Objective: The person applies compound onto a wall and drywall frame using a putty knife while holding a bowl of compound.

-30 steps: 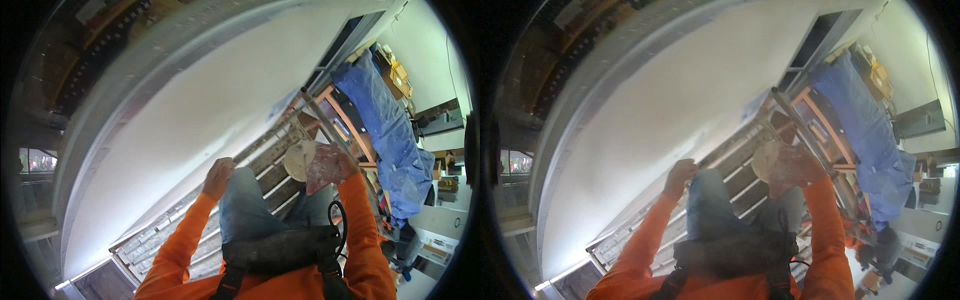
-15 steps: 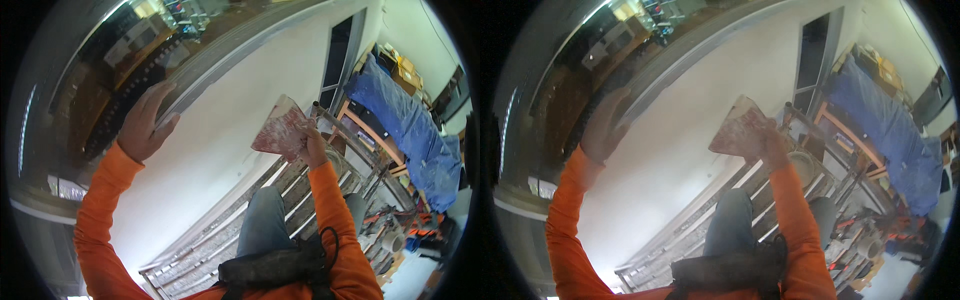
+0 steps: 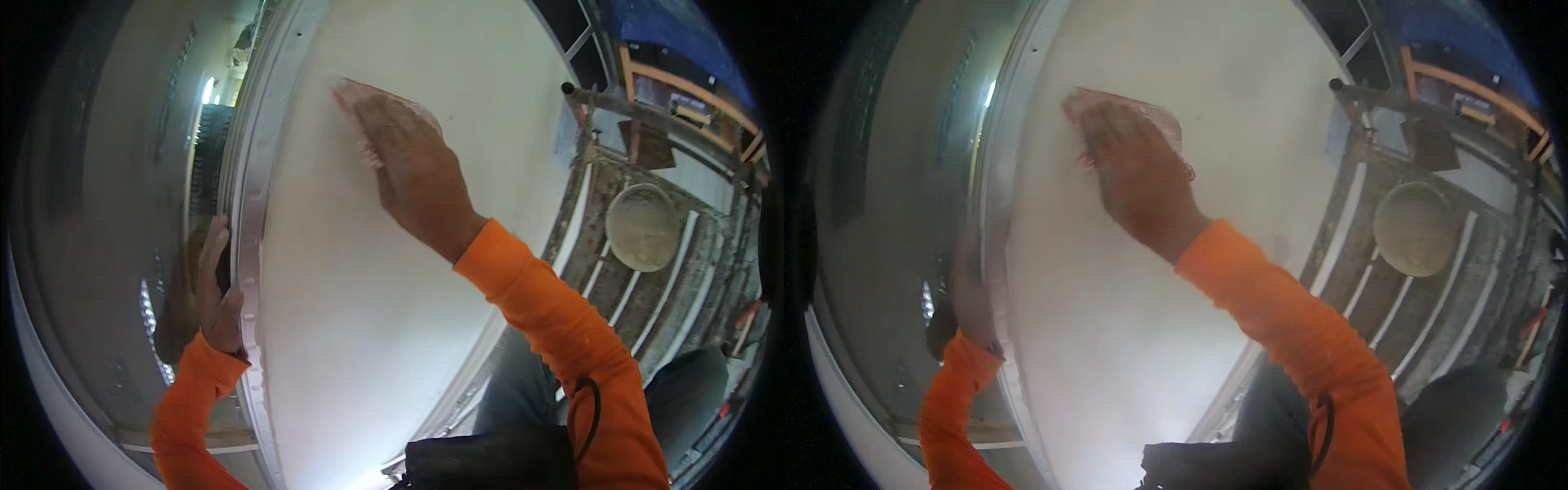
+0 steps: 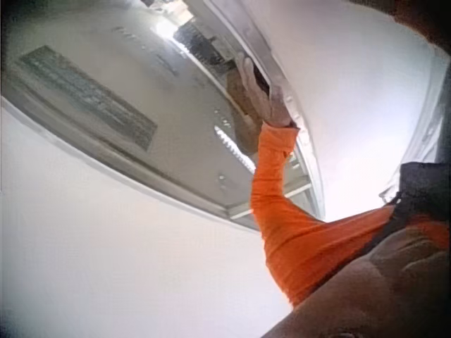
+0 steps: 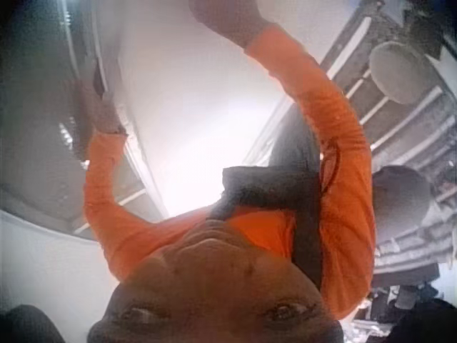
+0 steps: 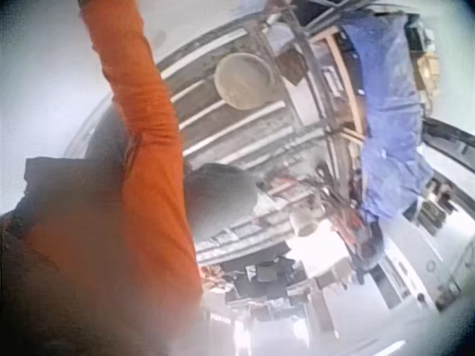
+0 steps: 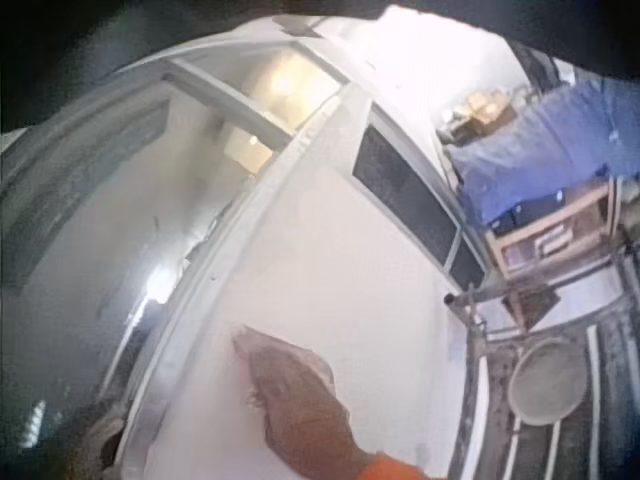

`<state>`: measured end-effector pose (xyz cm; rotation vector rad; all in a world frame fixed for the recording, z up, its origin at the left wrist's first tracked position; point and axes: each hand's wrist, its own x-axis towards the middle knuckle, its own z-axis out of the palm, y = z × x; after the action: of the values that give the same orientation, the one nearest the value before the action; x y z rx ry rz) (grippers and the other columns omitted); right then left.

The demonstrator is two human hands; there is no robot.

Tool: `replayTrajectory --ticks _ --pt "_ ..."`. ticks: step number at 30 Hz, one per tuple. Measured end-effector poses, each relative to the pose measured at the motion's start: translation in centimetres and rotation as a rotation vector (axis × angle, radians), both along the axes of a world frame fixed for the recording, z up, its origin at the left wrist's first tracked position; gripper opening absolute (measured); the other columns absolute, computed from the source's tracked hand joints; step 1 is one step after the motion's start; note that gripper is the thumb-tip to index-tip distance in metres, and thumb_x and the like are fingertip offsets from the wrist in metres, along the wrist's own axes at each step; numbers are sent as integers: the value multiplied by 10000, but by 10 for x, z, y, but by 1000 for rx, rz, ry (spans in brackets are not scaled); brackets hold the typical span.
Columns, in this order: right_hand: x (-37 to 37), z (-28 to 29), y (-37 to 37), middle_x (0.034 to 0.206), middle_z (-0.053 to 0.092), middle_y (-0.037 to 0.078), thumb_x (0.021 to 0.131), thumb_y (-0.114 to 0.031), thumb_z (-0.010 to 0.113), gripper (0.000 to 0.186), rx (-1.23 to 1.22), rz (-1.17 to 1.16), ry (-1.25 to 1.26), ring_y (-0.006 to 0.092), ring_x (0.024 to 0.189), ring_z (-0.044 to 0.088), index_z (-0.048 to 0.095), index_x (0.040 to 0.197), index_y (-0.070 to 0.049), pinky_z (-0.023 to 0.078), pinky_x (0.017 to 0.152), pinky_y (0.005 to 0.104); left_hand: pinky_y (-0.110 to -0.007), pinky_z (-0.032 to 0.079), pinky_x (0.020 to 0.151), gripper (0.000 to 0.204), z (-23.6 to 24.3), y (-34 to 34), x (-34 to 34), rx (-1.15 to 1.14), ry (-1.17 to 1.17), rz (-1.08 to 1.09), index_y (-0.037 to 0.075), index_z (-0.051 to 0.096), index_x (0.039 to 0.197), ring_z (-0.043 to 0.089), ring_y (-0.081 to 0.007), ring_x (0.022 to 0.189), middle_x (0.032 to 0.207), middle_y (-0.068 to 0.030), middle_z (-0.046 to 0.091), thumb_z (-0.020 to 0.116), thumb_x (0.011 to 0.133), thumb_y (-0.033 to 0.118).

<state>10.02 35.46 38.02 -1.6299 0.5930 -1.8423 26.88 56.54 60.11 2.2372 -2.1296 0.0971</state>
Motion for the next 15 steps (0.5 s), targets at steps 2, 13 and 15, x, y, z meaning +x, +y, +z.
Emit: replayTrajectory --ticks 2,13,15 --pt "17 5 2 1364 597 197 938 -48 604 491 49 8 -57 368 1249 583 517 1420 -7 459 1098 452 -469 258 1230 732 -1 -1 1 16 22 20 14 343 1543 338 -355 1492 1580 -198 389 524 1008 480" --pt "39 36 -3 1312 573 307 927 -121 615 505 61 -103 -8 422 1228 563 513 1348 139 469 1069 476 -445 287 1231 912 -2 -4 -19 70 321 120 54 191 1598 339 -320 1475 1594 -137 345 620 937 513" --pt "36 39 15 1295 577 316 931 -169 619 516 45 91 143 403 1234 561 531 1326 150 471 1057 459 -441 293 1231 950 -6 -4 -19 77 403 106 61 164 1608 339 -313 1472 1596 -126 338 637 924 519"
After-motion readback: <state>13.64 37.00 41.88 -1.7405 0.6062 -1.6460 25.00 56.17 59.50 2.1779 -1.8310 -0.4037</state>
